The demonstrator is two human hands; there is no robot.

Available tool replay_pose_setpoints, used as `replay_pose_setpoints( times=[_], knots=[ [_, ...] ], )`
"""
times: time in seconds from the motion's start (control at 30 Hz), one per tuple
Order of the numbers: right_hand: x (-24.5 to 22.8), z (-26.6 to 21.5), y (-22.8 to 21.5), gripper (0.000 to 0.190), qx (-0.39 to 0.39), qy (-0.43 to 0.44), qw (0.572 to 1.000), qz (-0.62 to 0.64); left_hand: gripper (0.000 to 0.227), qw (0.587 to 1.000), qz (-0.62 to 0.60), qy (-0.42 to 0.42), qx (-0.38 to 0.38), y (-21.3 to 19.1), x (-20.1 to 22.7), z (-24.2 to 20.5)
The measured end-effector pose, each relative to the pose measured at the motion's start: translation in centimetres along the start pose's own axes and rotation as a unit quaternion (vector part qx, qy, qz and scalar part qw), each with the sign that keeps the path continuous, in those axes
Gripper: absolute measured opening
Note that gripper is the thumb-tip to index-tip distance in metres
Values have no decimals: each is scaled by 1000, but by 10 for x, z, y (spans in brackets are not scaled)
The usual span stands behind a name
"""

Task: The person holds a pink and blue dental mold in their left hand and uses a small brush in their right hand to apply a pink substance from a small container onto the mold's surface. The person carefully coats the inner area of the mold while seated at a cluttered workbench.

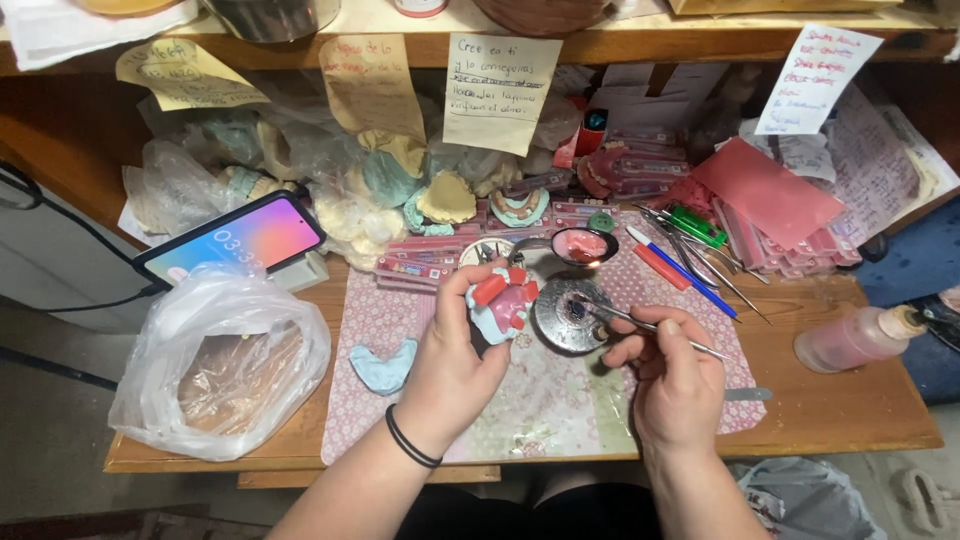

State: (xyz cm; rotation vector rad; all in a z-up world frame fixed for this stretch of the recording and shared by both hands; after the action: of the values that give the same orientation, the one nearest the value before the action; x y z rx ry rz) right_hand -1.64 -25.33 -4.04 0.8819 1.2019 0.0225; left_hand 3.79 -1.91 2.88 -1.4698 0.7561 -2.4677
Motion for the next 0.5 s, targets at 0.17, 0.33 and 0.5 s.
replay_pose_setpoints(
  times=[0.17,0.33,0.5],
  knots=[
    [0,0,0,20,-6,14,1000,7,65,999,38,30,-17,3,1,-1],
    [0,2,-3,22,8,13,1000,0,63,998,59,30,-5,3,4,0],
    [1,5,-7,22,8,21,1000,11,66,998,59,-10,-14,5,0,0]
  ],
)
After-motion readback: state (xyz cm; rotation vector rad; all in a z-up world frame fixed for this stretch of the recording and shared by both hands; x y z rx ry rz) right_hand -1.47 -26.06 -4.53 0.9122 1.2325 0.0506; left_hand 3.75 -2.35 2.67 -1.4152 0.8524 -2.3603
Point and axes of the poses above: each hand's wrist, its own z-axis towards the middle knuckle, its own y-axis out of the palm, x = y × z, the point moved 5 cm from there along z, towards the middle knuckle, and after that the axes turned 13 degrees about z, right-handed, at the moved point
